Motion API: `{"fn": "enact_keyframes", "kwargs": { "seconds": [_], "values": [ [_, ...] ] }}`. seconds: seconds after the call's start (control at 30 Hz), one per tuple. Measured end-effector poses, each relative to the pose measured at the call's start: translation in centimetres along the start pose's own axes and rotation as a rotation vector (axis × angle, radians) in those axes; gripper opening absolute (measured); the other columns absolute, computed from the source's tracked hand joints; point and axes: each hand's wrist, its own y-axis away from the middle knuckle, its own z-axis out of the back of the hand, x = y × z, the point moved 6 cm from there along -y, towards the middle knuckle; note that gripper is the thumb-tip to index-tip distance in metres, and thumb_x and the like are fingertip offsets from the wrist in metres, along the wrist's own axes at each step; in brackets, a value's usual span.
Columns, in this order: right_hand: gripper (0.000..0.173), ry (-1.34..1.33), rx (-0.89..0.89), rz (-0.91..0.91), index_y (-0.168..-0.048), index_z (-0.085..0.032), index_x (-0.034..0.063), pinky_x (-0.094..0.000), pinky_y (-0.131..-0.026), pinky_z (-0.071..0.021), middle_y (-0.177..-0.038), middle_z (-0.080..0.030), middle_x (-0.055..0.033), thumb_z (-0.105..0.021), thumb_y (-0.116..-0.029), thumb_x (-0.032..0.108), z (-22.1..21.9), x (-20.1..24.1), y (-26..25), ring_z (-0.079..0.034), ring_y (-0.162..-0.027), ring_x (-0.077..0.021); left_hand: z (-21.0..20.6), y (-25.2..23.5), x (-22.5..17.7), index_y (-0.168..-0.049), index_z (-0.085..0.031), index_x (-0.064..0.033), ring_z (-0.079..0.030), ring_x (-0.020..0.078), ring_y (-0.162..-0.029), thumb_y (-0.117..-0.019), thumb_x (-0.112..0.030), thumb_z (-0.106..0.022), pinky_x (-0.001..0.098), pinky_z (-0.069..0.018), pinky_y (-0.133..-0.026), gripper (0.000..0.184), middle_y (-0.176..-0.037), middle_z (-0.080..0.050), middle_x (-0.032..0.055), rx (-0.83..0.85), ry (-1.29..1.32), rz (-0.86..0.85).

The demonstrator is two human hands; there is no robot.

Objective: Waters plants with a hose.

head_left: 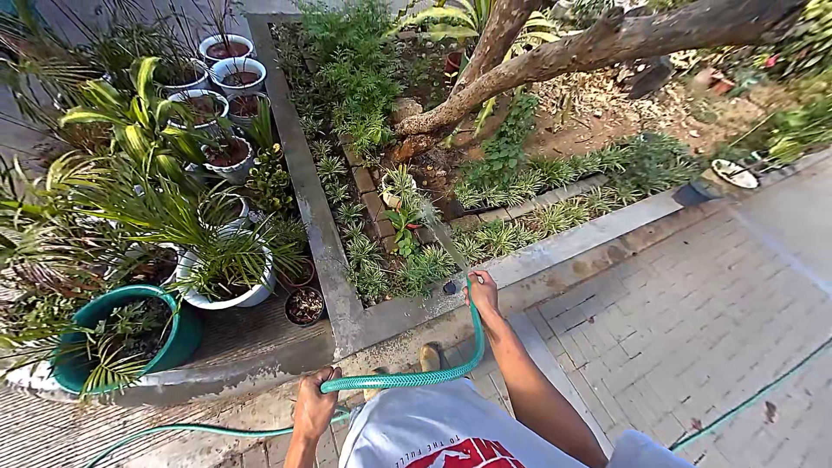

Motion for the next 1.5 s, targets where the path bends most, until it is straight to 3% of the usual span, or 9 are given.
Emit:
{"fn": "enact_keyframes", "kwargs": {
  "seconds": [0.33, 0.93, 1.5],
  "values": [
    [0.032, -0.025, 0.053, 0.1, -0.133, -0.055, 0.002, -0.0266, -0.042, -0.0469, -0.069, -0.058, -0.0074, -0.046, -0.1117, 0.025, -1.0, 2.9, 0.2, -0.051, -0.043, -0.0119, 0.1, 0.5, 0.0, -0.055, -0.044, -0.0204, -0.036, -0.0015, -0.044, -0.0905, -0.022, -0.056, 0.0218, -0.0303, -0.045, 0.037, -0.049, -0.037, -0.0123, -0.03, 0.021, -0.041],
    [0.034, -0.038, 0.175, 0.107, -0.135, -0.053, 0.0044, -0.0268, -0.041, -0.0468, -0.066, -0.057, -0.0066, -0.046, -0.112, 0.028, -6.4, 3.3, 2.6, -0.052, -0.042, -0.0123, 2.1, 2.1, 1.0, -0.054, -0.042, -0.0214, -0.035, -0.0029, -0.043, -0.0902, -0.02, -0.054, 0.0197, -0.0288, -0.044, 0.038, -0.049, -0.036, -0.0128, -0.155, 0.055, -0.044],
    [0.033, -0.195, 0.217, 0.3, -0.134, -0.054, 0.0037, -0.0264, -0.04, -0.047, -0.064, -0.058, -0.0073, -0.045, -0.1122, 0.026, -10.0, 10.8, 5.0, -0.052, -0.041, -0.0126, 4.0, 3.7, 0.4, -0.054, -0.042, -0.0211, -0.036, -0.0038, -0.044, -0.0897, -0.021, -0.055, 0.0187, -0.0298, -0.045, 0.038, -0.05, -0.037, -0.0134, -0.282, 0.064, -0.072]
  ]
}}
